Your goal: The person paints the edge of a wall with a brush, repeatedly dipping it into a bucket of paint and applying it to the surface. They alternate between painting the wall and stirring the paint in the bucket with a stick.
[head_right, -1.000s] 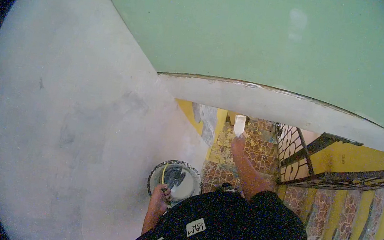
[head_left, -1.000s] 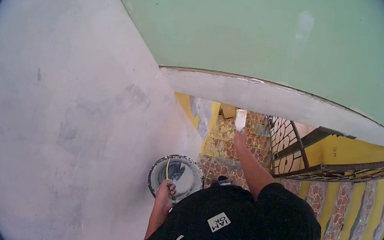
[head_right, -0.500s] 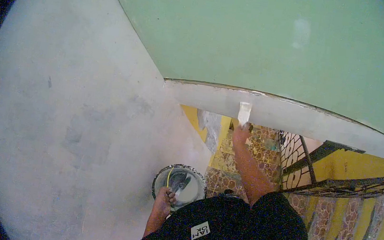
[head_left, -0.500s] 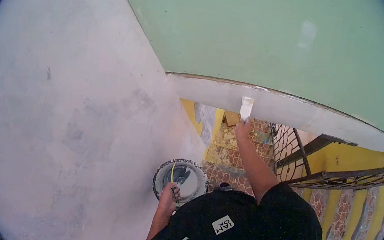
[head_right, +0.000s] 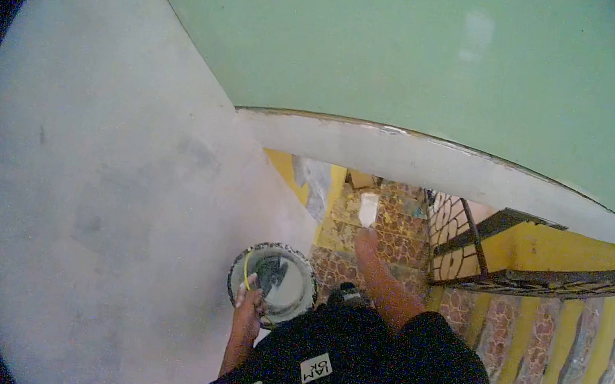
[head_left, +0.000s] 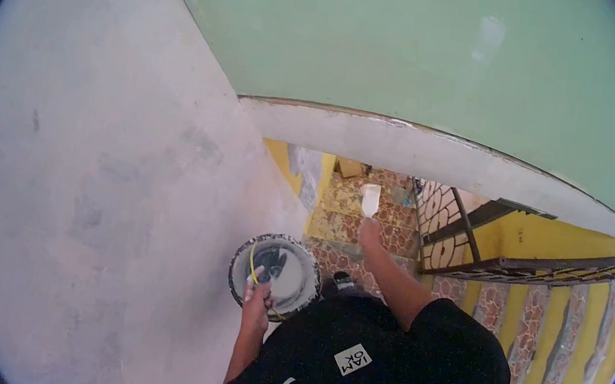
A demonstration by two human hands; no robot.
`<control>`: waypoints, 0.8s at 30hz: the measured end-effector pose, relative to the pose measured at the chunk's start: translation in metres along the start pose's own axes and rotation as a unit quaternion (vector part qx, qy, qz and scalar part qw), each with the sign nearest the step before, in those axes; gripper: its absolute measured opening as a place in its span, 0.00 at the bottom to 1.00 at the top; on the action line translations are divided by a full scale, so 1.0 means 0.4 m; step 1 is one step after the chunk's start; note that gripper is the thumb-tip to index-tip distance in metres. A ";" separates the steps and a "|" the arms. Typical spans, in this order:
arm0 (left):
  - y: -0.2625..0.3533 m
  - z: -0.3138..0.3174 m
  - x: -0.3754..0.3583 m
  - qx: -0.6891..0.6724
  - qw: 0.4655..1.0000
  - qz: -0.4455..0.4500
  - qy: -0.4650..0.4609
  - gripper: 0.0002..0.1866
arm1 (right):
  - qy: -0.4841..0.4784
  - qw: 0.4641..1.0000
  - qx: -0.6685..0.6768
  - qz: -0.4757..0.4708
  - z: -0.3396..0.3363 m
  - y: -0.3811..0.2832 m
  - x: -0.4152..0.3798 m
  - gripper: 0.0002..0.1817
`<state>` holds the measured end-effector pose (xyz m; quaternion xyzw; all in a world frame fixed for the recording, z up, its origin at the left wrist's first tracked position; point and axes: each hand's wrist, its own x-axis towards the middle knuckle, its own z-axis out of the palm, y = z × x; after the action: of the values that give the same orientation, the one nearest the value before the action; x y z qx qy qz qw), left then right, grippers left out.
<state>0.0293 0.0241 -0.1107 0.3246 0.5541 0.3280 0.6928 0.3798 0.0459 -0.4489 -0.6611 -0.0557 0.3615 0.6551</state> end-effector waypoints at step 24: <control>-0.058 -0.056 0.068 -0.072 0.997 -0.008 0.001 0.26 | 0.088 0.992 0.022 -0.086 0.175 -0.282 0.067 0.13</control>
<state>0.0143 0.0348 -0.1486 0.2688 0.5322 0.3620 0.7166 0.4060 0.1334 -0.3492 -0.6682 -0.0465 0.2455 0.7008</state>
